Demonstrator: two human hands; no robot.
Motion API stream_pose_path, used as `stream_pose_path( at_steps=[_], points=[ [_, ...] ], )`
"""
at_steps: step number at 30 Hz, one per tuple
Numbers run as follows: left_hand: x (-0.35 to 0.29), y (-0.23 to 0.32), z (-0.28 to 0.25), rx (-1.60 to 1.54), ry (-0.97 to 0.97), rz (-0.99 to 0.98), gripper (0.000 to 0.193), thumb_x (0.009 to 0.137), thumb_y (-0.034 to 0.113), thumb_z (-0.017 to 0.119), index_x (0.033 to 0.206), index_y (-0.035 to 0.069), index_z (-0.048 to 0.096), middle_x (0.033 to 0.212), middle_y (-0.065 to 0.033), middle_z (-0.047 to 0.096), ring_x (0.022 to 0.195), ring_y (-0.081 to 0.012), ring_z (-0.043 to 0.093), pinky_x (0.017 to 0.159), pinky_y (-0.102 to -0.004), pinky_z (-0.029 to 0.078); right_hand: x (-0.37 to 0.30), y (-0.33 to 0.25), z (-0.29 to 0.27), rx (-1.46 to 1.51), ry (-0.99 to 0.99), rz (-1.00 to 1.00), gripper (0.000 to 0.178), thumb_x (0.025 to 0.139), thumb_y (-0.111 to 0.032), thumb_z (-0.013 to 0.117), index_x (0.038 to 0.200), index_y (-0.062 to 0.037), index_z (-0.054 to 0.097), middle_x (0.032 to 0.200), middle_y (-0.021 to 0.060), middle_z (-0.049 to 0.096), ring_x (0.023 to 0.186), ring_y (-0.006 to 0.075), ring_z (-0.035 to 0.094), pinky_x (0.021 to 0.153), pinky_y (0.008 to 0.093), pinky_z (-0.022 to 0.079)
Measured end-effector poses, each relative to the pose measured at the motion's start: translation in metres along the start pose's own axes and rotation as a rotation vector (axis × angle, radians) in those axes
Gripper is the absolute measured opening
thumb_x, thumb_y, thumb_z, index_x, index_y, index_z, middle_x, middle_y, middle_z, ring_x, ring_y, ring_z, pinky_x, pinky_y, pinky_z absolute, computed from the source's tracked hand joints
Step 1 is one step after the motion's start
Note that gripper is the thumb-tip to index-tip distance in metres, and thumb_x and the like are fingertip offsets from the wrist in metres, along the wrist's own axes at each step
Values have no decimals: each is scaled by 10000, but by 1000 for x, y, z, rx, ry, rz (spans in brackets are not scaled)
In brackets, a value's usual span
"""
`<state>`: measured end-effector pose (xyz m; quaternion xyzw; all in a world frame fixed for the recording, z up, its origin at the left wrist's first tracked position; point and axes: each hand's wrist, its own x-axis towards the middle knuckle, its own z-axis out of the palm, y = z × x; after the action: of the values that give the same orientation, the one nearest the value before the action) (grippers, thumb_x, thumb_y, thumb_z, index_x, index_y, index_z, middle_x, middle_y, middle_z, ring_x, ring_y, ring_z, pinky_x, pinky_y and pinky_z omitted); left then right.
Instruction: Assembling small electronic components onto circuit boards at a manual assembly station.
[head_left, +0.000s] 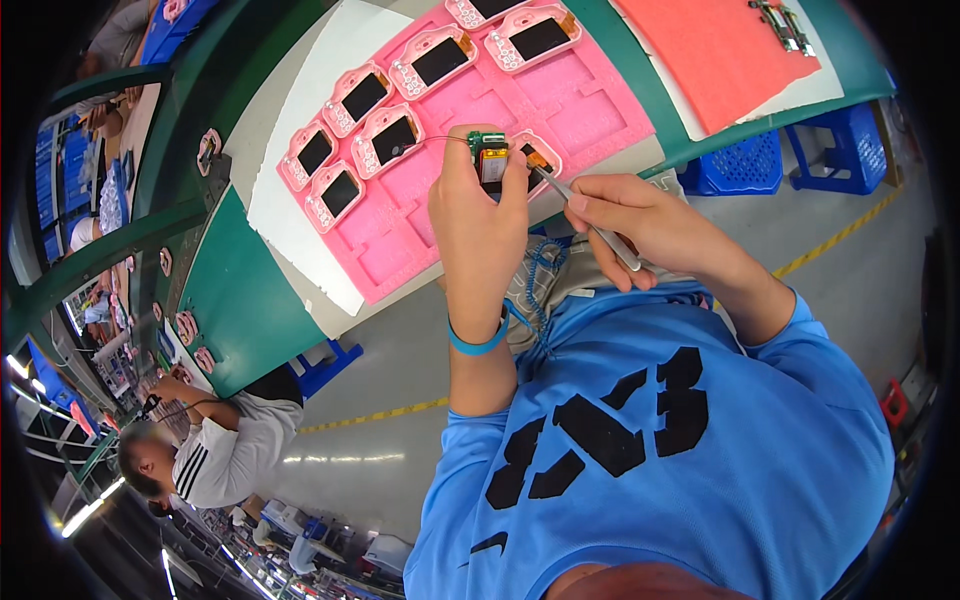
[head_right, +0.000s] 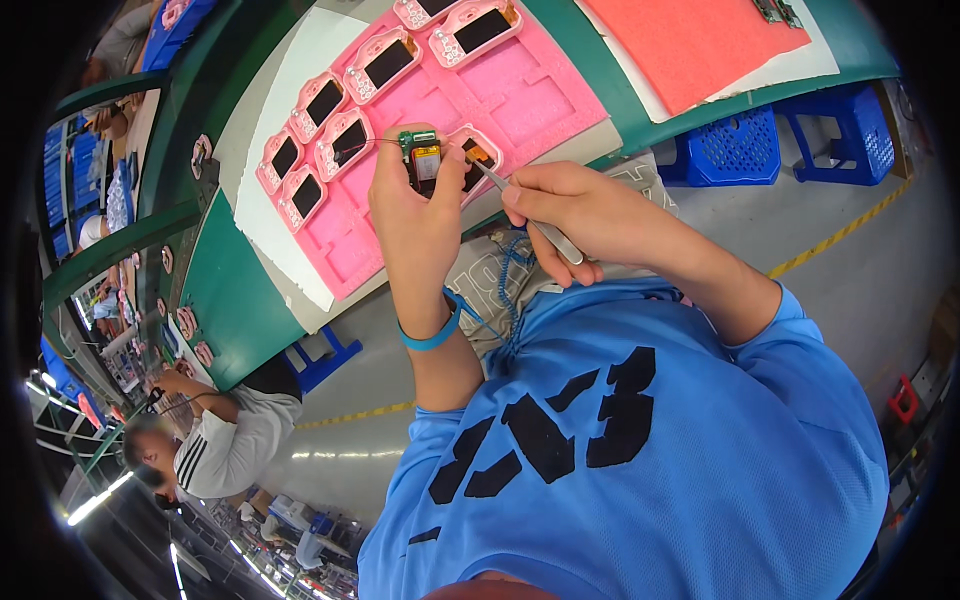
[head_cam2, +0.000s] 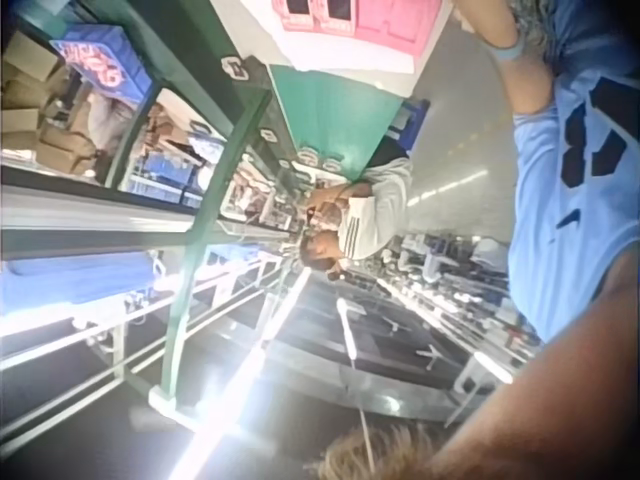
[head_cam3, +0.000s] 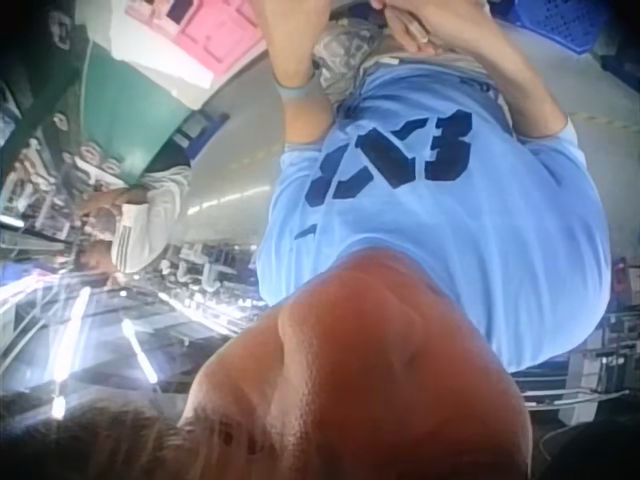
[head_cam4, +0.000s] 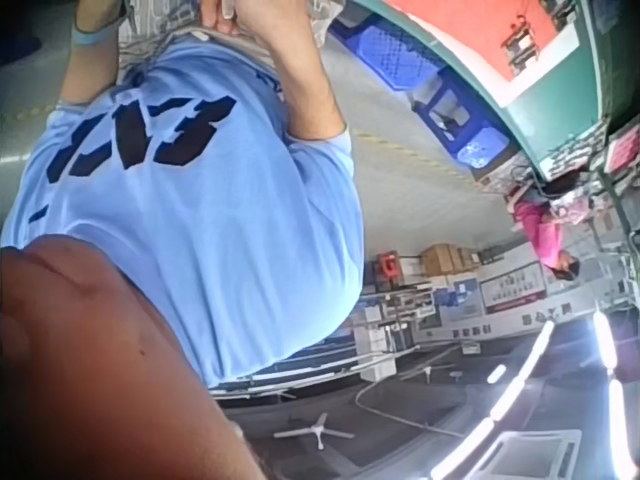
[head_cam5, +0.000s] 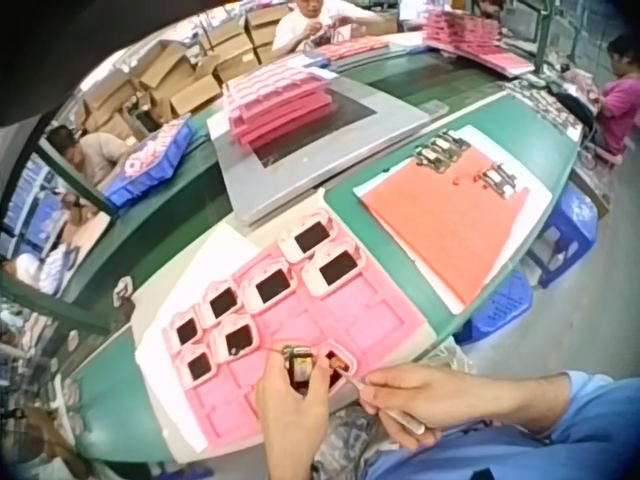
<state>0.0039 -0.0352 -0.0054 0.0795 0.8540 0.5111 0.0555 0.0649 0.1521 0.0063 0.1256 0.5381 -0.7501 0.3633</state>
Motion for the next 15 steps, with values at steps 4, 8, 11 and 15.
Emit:
stream_pose_path(
  at_steps=[4,8,11,15],
  points=[
    [0,-1,0,-25,-4,1,181,969,84,710,1120,24,629,836,-107,714,687,-205,635,634,-338,506,1,-1,1,-18,6,-1,274,1188,-245,421,1027,-59,543,526,61,603,323,101,406,338,210,331],
    [0,-2,-1,-44,-7,0,186,967,81,709,1125,22,629,835,-109,711,689,-204,632,634,-336,504,7,2,-1,15,-12,-13,277,1188,-251,425,1021,-64,541,520,55,594,320,97,395,338,209,322],
    [0,-4,-2,-57,-7,-14,192,964,75,713,1131,27,630,841,-98,713,694,-192,628,644,-333,510,10,6,-3,16,-23,-33,265,1183,-233,434,1009,-67,545,513,45,583,314,90,378,335,208,306],
    [-4,5,-9,-143,6,-51,200,973,70,713,1154,31,637,847,-87,715,698,-175,625,644,-316,517,11,15,-6,49,-30,-88,260,1167,-228,452,1004,-65,571,525,41,585,329,84,366,343,219,292]
  ],
)
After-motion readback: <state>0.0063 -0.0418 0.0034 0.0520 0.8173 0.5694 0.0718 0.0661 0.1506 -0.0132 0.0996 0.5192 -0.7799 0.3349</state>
